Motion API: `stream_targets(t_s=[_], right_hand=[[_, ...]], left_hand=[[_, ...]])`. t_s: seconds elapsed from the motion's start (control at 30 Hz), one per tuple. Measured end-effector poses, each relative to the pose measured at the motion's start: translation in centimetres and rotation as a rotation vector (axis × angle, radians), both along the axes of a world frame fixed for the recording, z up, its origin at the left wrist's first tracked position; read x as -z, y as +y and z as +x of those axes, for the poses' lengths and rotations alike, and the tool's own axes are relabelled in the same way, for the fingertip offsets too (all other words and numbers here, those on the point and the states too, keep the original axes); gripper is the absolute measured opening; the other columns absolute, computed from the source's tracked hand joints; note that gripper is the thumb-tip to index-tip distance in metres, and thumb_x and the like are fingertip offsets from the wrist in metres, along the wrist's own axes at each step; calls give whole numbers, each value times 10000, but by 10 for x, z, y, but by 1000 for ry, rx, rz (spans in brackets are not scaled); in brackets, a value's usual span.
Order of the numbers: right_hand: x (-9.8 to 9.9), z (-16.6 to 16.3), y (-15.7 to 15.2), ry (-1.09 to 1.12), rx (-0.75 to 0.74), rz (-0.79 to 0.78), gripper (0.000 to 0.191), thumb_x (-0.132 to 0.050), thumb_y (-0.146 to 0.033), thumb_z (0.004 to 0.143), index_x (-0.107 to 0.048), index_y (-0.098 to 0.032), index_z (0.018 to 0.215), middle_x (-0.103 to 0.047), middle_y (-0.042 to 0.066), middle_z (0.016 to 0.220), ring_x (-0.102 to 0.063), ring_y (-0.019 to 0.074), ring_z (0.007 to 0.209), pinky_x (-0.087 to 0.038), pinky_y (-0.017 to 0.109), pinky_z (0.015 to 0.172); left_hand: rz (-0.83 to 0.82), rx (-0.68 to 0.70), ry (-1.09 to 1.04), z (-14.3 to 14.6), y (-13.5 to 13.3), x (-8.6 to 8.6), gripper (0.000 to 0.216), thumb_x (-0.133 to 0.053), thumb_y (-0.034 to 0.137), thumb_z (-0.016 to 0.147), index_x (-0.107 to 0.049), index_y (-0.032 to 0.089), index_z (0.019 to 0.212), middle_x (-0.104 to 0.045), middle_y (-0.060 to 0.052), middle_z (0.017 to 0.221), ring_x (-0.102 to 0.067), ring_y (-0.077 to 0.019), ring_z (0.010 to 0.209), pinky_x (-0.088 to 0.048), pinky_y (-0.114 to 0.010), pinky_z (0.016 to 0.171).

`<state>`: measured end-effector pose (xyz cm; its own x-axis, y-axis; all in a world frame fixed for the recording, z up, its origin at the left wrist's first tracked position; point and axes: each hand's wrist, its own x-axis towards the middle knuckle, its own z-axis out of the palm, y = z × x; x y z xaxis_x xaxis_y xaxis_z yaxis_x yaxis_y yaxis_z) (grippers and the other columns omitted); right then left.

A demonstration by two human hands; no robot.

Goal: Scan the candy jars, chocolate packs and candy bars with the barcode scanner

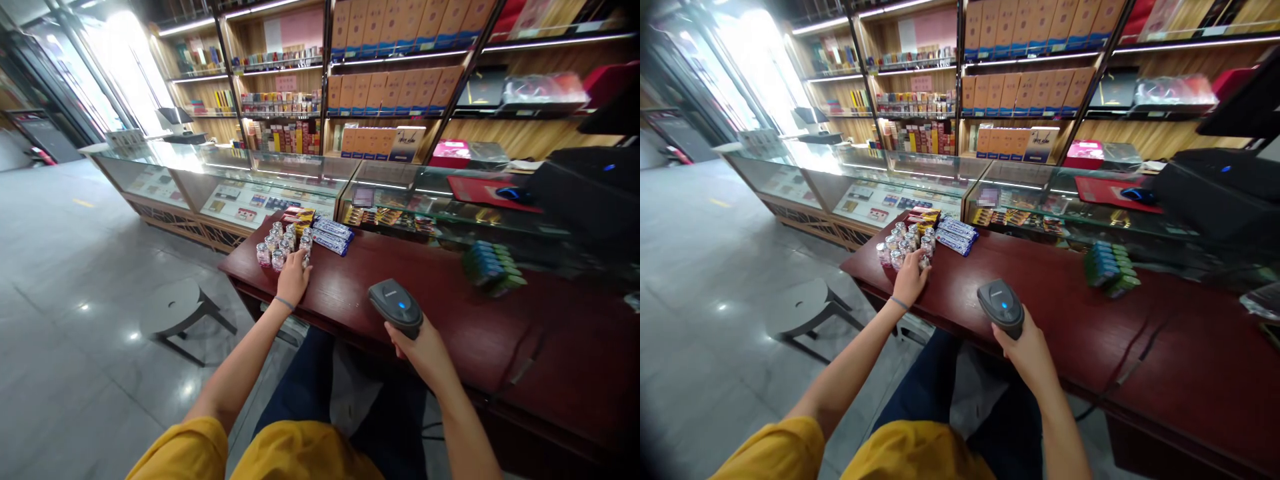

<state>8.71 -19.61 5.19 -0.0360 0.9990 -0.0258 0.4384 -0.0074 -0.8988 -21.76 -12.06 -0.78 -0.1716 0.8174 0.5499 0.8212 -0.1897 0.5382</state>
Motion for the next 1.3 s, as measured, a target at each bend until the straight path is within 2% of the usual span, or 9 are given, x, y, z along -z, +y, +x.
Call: stream_targets(t_s=[0.13,0.33,0.47,0.6,0.8,0.93,1.07,1.17,1.3], right_hand=[[4,3,1,-7,-4,11,382,-649,-468,740,-595,-203,1010,-624,-36,561,-560,151,427,-464,269,484],[15,16,6,-55,-41,14,413,-661,-474,764,-582,-204,1066,-652,-23,603,-593,168,443,-488,280,487],[15,20,2,-24,-8,11,433,-663,-472,760,-565,-209,1089,-664,-19,653,-590,163,451,-493,281,481],[8,20,-7,45,45,28,372,-649,-468,771,-541,-233,1038,-659,-29,675,-563,138,451,-470,253,464],[10,25,-11,-59,4,70,392,-654,-426,765,-540,-236,1089,-693,2,740,-635,164,538,-480,245,527],[10,23,-13,-85,-37,98,378,-638,-378,757,-527,-253,1096,-725,26,836,-712,215,718,-514,266,639],[9,18,-13,-75,-96,139,407,-624,-339,763,-508,-255,1144,-736,31,917,-715,216,834,-519,275,748],[12,17,-13,-84,-130,146,385,-635,-315,756,-517,-253,1118,-733,20,897,-710,211,827,-519,270,751],[16,17,-13,-67,-141,166,292,-636,-302,749,-559,-241,1024,-736,21,873,-706,210,801,-517,258,711]], left_hand=[[23,60,-211,3,-8,3,388,-632,190,882,-539,212,1258,-617,-106,1227,-608,-241,1153,-486,-407,1030],[-32,358,-1038,17,4,-2,521,-756,344,813,-514,248,1265,-657,-91,1249,-673,-205,1051,-557,-360,894],[-116,497,-1348,35,27,-16,605,-799,362,781,-545,272,1323,-663,-90,1277,-683,-207,1048,-577,-347,855],[-149,542,-1449,57,51,-18,620,-826,337,751,-595,248,1320,-694,-83,1220,-690,-188,1006,-587,-289,794],[-128,526,-1493,80,72,-2,586,-823,368,751,-621,222,1282,-709,-78,1152,-692,-180,951,-587,-281,741],[-73,480,-1470,81,72,6,558,-815,390,760,-602,237,1253,-688,-75,1200,-688,-183,986,-586,-289,760],[-57,438,-1476,79,73,8,534,-814,398,755,-586,249,1214,-678,-67,1200,-688,-172,967,-576,-263,721],[-54,415,-1473,78,74,9,535,-811,415,753,-576,259,1208,-674,-61,1184,-685,-178,977,-582,-283,742],[-54,417,-1452,78,76,11,553,-800,430,767,-558,276,1239,-669,-67,1190,-669,-209,1066,-587,-368,842]])
